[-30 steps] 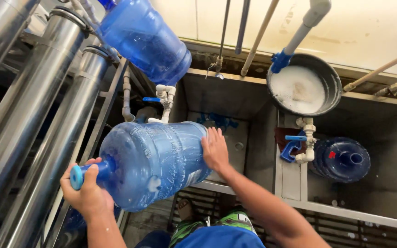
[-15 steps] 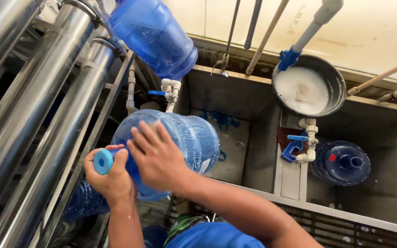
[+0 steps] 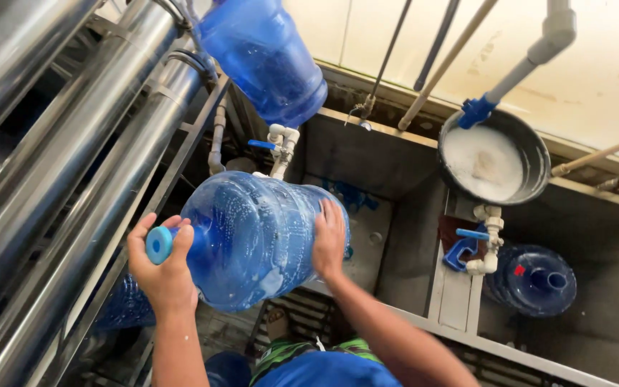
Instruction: Washing large plastic water jugs using a soapy sponge in a water production facility.
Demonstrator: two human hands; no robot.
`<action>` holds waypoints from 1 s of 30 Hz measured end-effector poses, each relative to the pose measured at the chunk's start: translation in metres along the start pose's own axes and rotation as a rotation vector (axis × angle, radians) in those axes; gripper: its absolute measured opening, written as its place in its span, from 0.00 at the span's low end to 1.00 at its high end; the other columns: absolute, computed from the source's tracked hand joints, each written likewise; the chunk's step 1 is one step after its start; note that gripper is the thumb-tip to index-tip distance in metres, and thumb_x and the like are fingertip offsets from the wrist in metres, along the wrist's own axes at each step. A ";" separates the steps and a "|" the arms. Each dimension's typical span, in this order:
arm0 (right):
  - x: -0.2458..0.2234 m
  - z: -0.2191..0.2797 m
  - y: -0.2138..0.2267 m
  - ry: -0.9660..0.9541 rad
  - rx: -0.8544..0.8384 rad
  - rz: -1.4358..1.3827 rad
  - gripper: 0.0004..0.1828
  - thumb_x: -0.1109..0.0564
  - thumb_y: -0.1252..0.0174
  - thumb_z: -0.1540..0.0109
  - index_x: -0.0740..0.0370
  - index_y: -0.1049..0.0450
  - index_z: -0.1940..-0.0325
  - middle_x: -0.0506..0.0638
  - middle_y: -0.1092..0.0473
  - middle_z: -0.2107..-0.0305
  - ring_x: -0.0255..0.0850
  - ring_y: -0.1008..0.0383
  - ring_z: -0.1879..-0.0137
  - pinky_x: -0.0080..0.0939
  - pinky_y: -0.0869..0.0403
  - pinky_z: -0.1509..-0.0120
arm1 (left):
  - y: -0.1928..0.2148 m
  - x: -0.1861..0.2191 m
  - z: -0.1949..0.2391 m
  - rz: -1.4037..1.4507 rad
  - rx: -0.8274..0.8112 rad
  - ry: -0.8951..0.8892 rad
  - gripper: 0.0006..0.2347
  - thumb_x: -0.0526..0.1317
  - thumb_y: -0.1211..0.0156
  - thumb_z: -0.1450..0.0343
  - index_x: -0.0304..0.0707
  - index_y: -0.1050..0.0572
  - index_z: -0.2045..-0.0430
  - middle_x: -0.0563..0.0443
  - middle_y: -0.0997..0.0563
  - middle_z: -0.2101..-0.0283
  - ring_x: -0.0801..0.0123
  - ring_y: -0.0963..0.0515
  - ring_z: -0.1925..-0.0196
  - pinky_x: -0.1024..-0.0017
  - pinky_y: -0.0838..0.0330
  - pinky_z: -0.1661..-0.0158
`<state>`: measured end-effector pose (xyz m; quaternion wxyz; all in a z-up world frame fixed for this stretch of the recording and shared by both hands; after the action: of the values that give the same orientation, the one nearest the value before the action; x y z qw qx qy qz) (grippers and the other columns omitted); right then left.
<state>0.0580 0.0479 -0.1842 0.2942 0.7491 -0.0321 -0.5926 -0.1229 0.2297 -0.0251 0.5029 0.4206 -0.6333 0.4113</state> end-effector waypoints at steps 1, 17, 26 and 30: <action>-0.009 0.018 -0.007 -0.021 0.102 -0.086 0.27 0.52 0.59 0.29 0.64 0.37 0.26 0.67 0.43 0.30 0.64 0.50 0.23 0.59 0.53 0.18 | -0.001 -0.002 -0.002 0.049 0.032 -0.006 0.22 0.29 0.30 0.34 0.28 0.31 0.46 0.36 0.20 0.56 0.58 0.16 0.51 0.61 0.23 0.47; -0.123 -0.088 0.042 0.290 -0.472 0.206 0.28 0.31 0.53 0.33 0.40 0.28 0.33 0.45 0.31 0.36 0.47 0.31 0.30 0.51 0.32 0.27 | -0.053 0.031 0.020 0.050 -0.398 -0.281 0.11 0.28 0.28 0.45 0.36 0.21 0.73 0.50 0.15 0.73 0.65 0.13 0.67 0.70 0.24 0.52; -0.182 0.082 0.060 0.741 -0.258 0.460 0.28 0.46 0.57 0.31 0.63 0.28 0.33 0.63 0.40 0.30 0.61 0.45 0.22 0.65 0.51 0.22 | -0.074 0.038 0.009 -0.013 -0.237 -0.088 0.04 0.30 0.39 0.39 0.40 0.24 0.76 0.54 0.19 0.72 0.73 0.21 0.67 0.75 0.25 0.59; -0.161 0.053 0.062 0.782 -0.270 0.373 0.26 0.61 0.53 0.40 0.66 0.26 0.38 0.61 0.30 0.37 0.60 0.36 0.27 0.63 0.44 0.23 | -0.079 0.036 0.011 -0.034 -0.293 -0.121 0.03 0.30 0.40 0.38 0.38 0.25 0.75 0.54 0.19 0.73 0.71 0.21 0.68 0.72 0.24 0.60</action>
<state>-0.0188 0.0392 -0.0208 0.4811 0.8530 0.0244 -0.2010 -0.0566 0.1906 0.0161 0.5268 0.3775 -0.7083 0.2799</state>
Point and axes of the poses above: each hand's wrist, its own z-axis away from the middle knuckle, its own y-axis out of the back of the hand, x = y × z, the point moved 3 cm from there along -z, towards the middle knuckle
